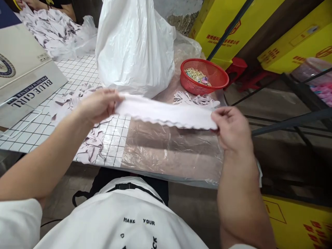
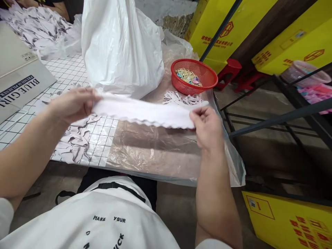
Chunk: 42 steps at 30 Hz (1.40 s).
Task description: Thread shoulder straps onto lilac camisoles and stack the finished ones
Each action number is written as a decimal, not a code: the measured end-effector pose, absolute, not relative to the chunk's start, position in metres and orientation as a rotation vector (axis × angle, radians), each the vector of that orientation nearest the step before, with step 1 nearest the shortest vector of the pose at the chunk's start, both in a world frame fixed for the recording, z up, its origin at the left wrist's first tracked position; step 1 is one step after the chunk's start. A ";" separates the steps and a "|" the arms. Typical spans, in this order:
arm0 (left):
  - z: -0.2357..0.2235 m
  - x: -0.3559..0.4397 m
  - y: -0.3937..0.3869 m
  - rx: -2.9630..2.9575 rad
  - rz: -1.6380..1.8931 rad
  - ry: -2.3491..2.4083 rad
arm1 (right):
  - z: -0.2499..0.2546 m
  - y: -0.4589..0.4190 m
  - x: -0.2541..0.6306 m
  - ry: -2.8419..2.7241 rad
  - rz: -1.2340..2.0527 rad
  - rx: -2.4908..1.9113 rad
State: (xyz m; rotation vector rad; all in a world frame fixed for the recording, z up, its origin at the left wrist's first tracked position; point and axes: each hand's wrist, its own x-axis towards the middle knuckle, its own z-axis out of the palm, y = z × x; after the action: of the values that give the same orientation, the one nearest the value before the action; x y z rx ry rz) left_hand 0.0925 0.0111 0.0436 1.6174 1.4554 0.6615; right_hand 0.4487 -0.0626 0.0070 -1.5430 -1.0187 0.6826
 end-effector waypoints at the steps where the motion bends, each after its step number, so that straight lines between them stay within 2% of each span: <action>1: 0.024 0.089 -0.002 1.423 0.606 1.410 | -0.010 -0.078 0.447 -1.041 0.735 -1.632; 5: -0.056 0.072 -0.050 0.991 0.332 1.348 | -0.073 -0.140 0.435 -1.140 1.008 -1.872; 8: -0.088 0.059 -0.077 0.973 0.178 1.367 | -0.097 -0.172 0.427 -1.256 1.113 -1.969; 10: -0.093 0.053 -0.086 1.132 0.101 1.409 | -0.102 -0.184 0.426 -1.385 1.061 -2.032; 13: -0.088 0.054 -0.091 1.617 0.082 1.617 | -0.100 -0.189 0.428 -1.585 0.795 -2.135; 16: -0.088 0.067 -0.085 2.055 0.253 1.668 | -0.092 -0.179 0.427 -1.741 0.593 -2.174; 20: -0.105 0.095 -0.053 2.186 0.451 1.550 | -0.081 -0.135 0.406 -1.817 0.606 -2.046; 27: -0.126 0.131 0.003 2.087 0.521 1.717 | -0.090 -0.009 0.306 -1.699 1.132 -1.726; 33: -0.134 0.136 0.002 2.001 0.590 1.806 | -0.108 0.030 0.265 -1.243 1.862 -1.559; 38: -0.133 0.136 0.005 1.914 0.574 1.844 | -0.088 0.016 0.285 -1.225 2.017 -1.347; 42: -0.132 0.135 0.007 1.888 0.586 1.818 | -0.057 -0.020 0.312 -1.438 1.966 -1.096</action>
State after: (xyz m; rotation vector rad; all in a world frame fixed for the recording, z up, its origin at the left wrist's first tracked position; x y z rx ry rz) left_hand 0.1351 0.0069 -0.1318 1.8875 1.8182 0.5859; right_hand 0.3124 -0.0200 -0.0572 -1.0965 -1.4382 1.9661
